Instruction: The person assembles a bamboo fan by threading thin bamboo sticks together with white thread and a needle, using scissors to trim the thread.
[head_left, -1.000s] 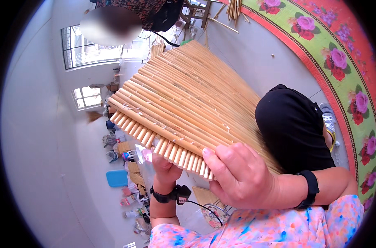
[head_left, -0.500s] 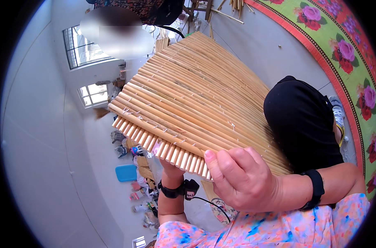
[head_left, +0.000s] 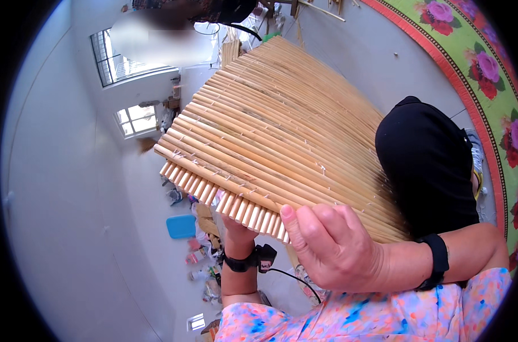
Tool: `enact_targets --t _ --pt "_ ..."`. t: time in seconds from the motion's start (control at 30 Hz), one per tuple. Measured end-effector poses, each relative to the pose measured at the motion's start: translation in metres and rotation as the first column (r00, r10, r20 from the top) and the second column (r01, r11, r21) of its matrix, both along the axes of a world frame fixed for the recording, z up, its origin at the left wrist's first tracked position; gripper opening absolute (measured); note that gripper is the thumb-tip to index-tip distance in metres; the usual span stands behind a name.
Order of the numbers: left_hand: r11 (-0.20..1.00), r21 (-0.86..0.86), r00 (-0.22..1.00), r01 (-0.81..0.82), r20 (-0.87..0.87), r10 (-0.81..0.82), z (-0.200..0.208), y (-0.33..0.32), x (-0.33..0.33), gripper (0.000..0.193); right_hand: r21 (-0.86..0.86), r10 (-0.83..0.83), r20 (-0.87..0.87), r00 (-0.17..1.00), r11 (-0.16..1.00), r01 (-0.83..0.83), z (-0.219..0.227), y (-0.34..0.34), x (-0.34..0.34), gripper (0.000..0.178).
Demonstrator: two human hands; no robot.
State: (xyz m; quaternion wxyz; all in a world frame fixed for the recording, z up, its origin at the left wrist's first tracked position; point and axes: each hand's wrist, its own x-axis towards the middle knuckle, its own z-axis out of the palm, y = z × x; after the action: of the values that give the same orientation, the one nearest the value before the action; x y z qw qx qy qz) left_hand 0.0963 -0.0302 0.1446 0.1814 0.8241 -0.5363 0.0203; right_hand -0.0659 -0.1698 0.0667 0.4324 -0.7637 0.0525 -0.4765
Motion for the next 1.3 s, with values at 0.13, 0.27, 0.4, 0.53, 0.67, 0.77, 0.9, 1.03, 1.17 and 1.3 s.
enact_targets --t 0.13,0.27,0.4,0.53,0.67,0.77,0.9,1.03,1.17,1.3 --pt "0.997 0.008 0.997 -0.08 -0.007 0.08 0.013 0.01 -0.015 0.026 0.054 0.059 0.024 0.998 0.997 -0.06 0.005 0.009 -0.004 0.046" --pt "0.993 -0.003 0.992 -0.115 -0.046 0.115 0.007 0.018 -0.014 0.026 0.036 0.056 0.001 0.998 0.998 -0.056 0.002 0.018 -0.001 0.044" --pt "0.985 0.032 0.984 -0.172 -0.039 0.173 0.015 0.019 -0.027 0.027 0.016 0.051 0.007 0.999 0.999 -0.051 0.0 0.014 -0.005 0.044" --pt "0.978 0.045 0.979 -0.201 -0.028 0.203 0.017 0.016 -0.032 0.028 0.018 0.064 0.0 0.998 0.998 -0.064 -0.008 0.008 -0.006 0.043" --pt "0.979 0.069 0.981 -0.192 -0.025 0.194 0.018 0.012 -0.037 0.03 0.015 0.089 -0.03 0.996 0.996 -0.089 -0.005 -0.002 -0.009 0.042" --pt "0.985 0.144 0.996 -0.093 -0.001 0.094 0.025 0.004 -0.031 0.031 0.038 0.092 -0.049 0.995 0.995 -0.09 -0.002 -0.007 -0.009 0.044" --pt "0.899 0.397 0.975 0.184 0.044 -0.219 0.038 -0.035 -0.01 0.033 0.019 0.065 -0.095 0.993 0.998 -0.063 -0.003 -0.014 -0.007 0.054" --pt "0.849 0.299 0.881 0.436 0.053 -0.471 0.04 -0.082 0.006 0.024 0.078 0.062 -0.146 0.987 0.996 -0.051 0.01 -0.035 -0.006 0.06" --pt "0.795 0.217 0.797 0.566 0.102 -0.595 0.033 -0.118 0.009 0.016 -0.048 -0.113 -0.222 0.968 0.993 0.105 0.018 -0.057 0.002 0.034" --pt "0.728 0.109 0.724 0.676 0.083 -0.685 0.014 -0.137 0.021 0.013 -0.246 -0.33 -0.306 0.893 0.934 0.261 0.022 -0.067 0.008 0.025"
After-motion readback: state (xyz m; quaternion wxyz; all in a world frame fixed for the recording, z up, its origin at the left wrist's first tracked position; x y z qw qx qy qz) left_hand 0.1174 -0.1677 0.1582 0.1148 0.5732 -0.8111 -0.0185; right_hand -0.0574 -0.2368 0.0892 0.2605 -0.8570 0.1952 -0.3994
